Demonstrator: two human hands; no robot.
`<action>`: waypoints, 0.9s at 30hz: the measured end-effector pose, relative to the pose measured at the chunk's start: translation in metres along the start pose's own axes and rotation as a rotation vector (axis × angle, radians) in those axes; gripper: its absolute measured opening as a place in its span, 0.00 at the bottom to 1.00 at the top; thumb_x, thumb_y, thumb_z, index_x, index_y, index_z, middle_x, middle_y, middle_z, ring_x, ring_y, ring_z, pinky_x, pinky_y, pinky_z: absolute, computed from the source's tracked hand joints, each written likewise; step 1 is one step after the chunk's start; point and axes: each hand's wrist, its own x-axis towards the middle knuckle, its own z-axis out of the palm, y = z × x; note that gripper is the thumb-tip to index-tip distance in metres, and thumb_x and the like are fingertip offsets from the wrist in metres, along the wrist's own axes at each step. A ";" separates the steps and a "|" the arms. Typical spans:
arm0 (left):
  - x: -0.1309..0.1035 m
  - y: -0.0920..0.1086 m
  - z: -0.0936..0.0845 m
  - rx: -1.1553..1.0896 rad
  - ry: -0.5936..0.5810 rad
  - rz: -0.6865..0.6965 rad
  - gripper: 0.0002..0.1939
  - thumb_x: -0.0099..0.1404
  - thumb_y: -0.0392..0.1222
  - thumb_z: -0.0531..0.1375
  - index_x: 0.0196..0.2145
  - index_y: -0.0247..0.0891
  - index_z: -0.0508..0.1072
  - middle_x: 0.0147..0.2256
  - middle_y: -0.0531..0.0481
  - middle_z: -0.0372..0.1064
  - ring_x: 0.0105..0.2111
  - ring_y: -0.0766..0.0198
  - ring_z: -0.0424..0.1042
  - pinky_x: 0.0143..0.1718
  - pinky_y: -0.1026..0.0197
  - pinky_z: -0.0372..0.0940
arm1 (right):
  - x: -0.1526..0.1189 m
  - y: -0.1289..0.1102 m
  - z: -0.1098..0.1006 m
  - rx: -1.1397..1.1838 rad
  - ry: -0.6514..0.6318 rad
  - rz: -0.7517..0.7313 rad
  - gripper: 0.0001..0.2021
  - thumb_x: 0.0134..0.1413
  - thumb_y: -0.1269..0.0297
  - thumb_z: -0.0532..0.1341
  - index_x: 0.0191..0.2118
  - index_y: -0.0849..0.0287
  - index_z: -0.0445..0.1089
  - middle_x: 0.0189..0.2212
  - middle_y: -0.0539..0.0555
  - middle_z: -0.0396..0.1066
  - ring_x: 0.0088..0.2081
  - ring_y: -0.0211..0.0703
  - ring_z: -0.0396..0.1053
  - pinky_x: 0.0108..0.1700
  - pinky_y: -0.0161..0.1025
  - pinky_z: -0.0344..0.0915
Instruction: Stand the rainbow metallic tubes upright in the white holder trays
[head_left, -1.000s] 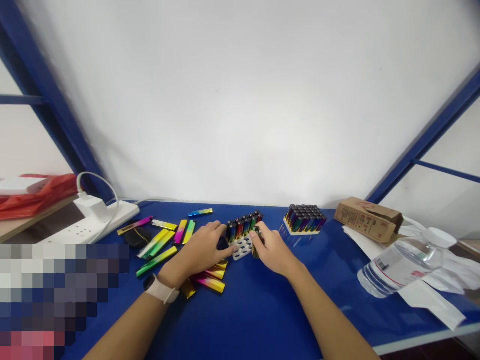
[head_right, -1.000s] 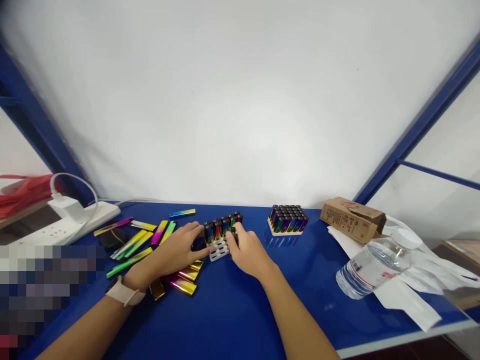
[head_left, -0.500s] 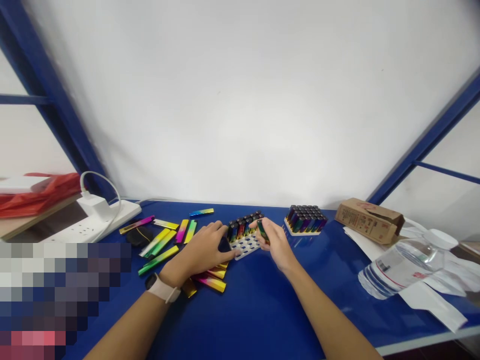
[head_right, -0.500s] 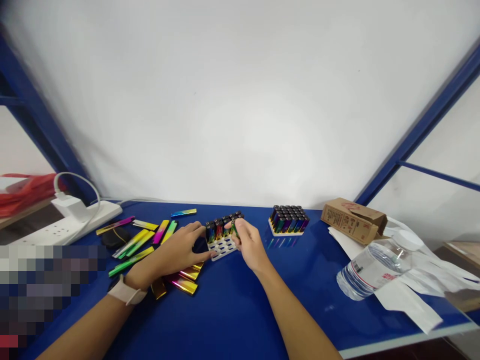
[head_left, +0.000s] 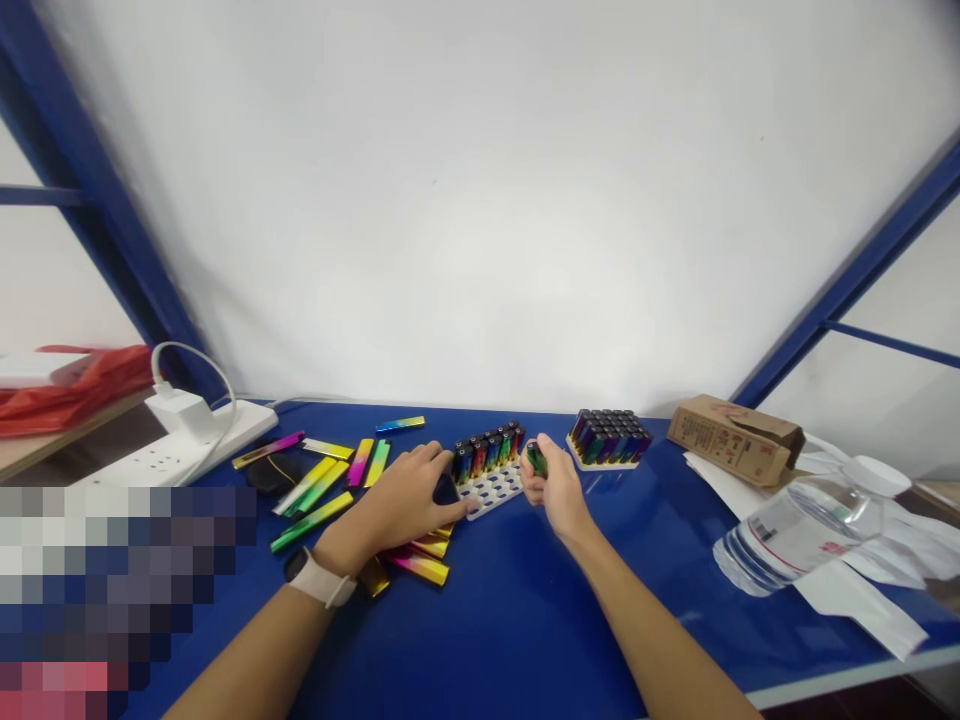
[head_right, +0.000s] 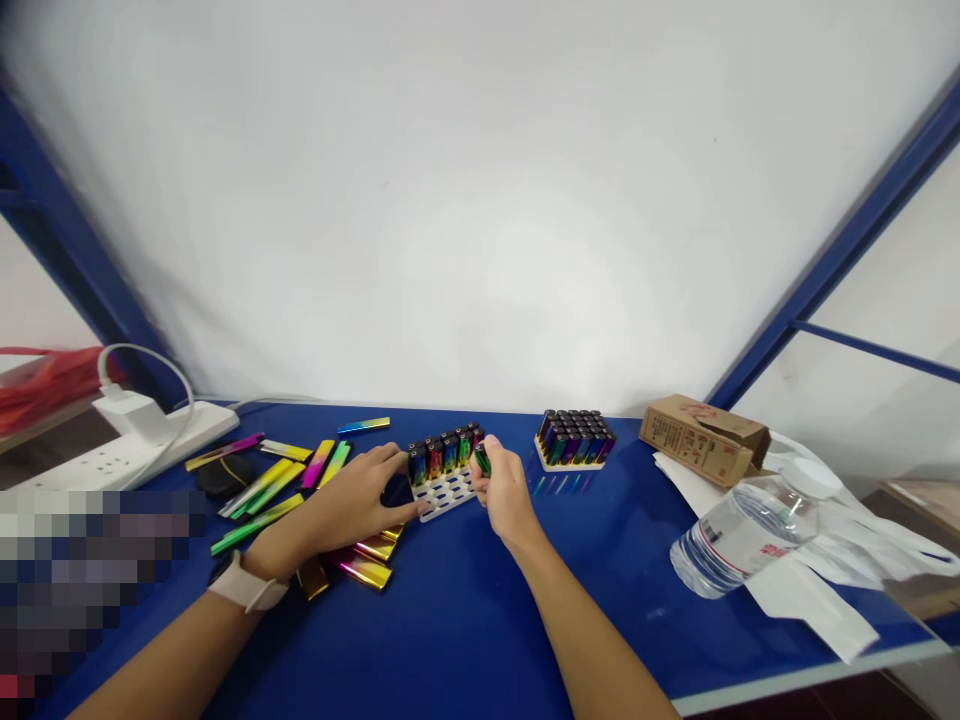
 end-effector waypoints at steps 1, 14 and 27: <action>0.000 0.000 0.000 -0.005 0.007 0.001 0.33 0.63 0.69 0.56 0.49 0.37 0.73 0.50 0.36 0.70 0.49 0.42 0.71 0.49 0.47 0.65 | 0.000 0.000 0.000 -0.003 0.003 0.004 0.23 0.64 0.48 0.48 0.21 0.55 0.55 0.15 0.41 0.41 0.17 0.31 0.36 0.19 0.33 0.36; -0.001 0.006 -0.008 -0.018 -0.055 -0.031 0.36 0.60 0.71 0.57 0.49 0.36 0.73 0.50 0.36 0.70 0.48 0.41 0.71 0.49 0.46 0.66 | -0.012 -0.013 0.001 -0.545 0.055 -0.241 0.17 0.62 0.48 0.58 0.31 0.55 0.58 0.21 0.43 0.54 0.24 0.36 0.53 0.28 0.36 0.51; 0.000 0.014 -0.003 -0.023 -0.064 0.003 0.37 0.56 0.68 0.63 0.50 0.34 0.71 0.52 0.35 0.70 0.54 0.39 0.69 0.54 0.45 0.64 | -0.013 -0.002 0.007 -0.848 -0.097 -0.251 0.16 0.70 0.49 0.49 0.33 0.54 0.57 0.24 0.47 0.62 0.27 0.43 0.63 0.33 0.39 0.57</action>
